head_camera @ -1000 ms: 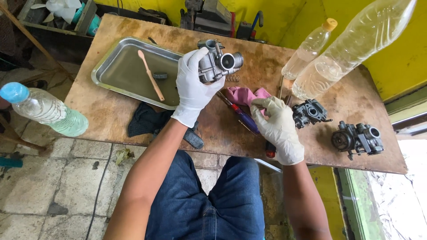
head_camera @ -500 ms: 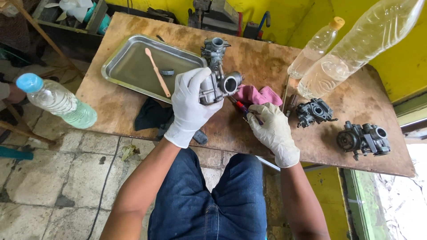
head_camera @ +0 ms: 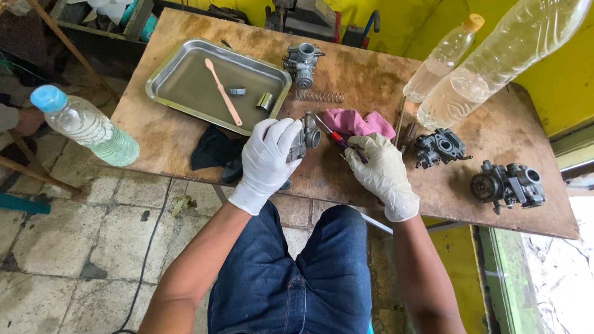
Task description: The person disassembles a carburetor on a wooden workbench, removing a spring and other small parts. They use a screwdriver to loosen screws and a cloth to wipe the components, placing the removed parts into a metal tray.
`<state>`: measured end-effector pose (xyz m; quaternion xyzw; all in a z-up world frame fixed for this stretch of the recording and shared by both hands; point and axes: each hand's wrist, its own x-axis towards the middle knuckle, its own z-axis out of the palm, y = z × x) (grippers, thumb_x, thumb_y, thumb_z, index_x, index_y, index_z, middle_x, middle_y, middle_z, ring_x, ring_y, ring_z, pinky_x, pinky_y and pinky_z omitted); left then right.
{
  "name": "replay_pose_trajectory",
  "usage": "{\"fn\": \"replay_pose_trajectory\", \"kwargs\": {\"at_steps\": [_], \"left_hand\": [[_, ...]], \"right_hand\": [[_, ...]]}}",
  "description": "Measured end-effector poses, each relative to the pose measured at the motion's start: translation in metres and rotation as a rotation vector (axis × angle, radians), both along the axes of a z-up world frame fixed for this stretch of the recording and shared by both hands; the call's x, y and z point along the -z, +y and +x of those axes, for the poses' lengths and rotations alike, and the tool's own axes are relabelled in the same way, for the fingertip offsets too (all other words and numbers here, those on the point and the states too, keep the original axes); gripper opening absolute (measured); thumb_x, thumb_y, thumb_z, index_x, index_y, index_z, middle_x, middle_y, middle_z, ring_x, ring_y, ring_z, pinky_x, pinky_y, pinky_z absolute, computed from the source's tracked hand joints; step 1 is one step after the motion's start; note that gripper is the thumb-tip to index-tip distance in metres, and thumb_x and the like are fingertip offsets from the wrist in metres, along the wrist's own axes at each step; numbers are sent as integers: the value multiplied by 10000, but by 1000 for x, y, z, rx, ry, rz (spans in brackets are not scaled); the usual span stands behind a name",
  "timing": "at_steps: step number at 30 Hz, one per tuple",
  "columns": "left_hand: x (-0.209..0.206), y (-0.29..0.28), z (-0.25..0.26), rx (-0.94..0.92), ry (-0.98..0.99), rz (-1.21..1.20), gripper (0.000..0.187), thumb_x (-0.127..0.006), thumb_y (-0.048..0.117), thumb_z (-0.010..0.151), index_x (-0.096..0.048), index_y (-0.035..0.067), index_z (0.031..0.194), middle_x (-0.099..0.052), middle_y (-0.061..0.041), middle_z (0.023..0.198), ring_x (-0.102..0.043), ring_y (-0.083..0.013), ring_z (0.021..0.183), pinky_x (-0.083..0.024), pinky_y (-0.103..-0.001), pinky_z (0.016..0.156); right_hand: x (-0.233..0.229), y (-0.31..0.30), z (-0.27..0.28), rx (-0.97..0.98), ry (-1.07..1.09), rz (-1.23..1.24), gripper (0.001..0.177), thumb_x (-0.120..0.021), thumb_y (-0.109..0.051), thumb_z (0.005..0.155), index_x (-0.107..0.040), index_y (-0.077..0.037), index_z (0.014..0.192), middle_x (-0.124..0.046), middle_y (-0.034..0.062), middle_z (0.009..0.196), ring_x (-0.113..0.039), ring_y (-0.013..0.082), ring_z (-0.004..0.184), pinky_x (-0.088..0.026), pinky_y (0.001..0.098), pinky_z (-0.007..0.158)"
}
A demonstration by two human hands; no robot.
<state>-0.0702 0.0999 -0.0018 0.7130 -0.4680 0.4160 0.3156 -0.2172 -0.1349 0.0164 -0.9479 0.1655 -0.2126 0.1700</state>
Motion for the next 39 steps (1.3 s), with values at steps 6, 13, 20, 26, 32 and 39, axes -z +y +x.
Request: {"fn": "replay_pose_trajectory", "kwargs": {"at_steps": [6, 13, 20, 26, 32, 39], "left_hand": [[12, -2, -6, -56, 55, 148, 954, -962, 219, 487, -585, 155, 1360, -594, -68, 1242, -582, -325, 1123, -602, -402, 882], [4, -5, -28, -146, 120, 240, 979, -973, 183, 508, -544, 147, 1387, -571, -83, 1293, -566, -331, 1170, -592, -402, 891], [3, -1, -43, -112, 117, 249, 878, -876, 237, 688, -483, 147, 1468, -475, -139, 1452, -509, -376, 1298, -530, -439, 1022], [-14, 12, -59, -34, 219, 322, 929, -839, 365, 709, -445, 128, 1516, -389, -178, 1562, -383, -415, 1438, -346, -554, 1186], [3, 10, -60, 33, 296, 254, 1117, -833, 326, 676, -270, 76, 1608, -325, -210, 1612, -356, -435, 1464, -312, -556, 1219], [10, 11, -62, 175, 395, 92, 1164, -839, 178, 682, -176, 0, 1621, -260, -273, 1646, -305, -486, 1499, -267, -558, 1242]], "right_hand": [[-19, 9, 1, -20, -63, -38, 310, -789, -262, 833, -759, -227, 1140, -705, 53, 980, -729, 315, 889, -605, 463, 750], [-25, -1, 7, -3, -123, -111, 271, -769, -209, 816, -764, -261, 1082, -708, 62, 961, -723, 362, 867, -604, 503, 737], [-19, 6, 10, -24, -135, -89, 282, -791, -242, 807, -745, -260, 1084, -711, 47, 975, -712, 344, 949, -598, 496, 806], [-20, 18, 11, 20, -96, -63, 275, -781, -271, 819, -741, -304, 1089, -727, -6, 989, -721, 259, 962, -603, 443, 823], [-17, 47, 10, -124, -158, -77, 341, -796, -326, 820, -737, -308, 1156, -709, 13, 986, -712, 274, 960, -589, 418, 792], [-19, 72, 25, -306, -282, 37, 308, -757, -247, 907, -739, -156, 1200, -718, 103, 934, -698, 350, 870, -576, 422, 684]]}}
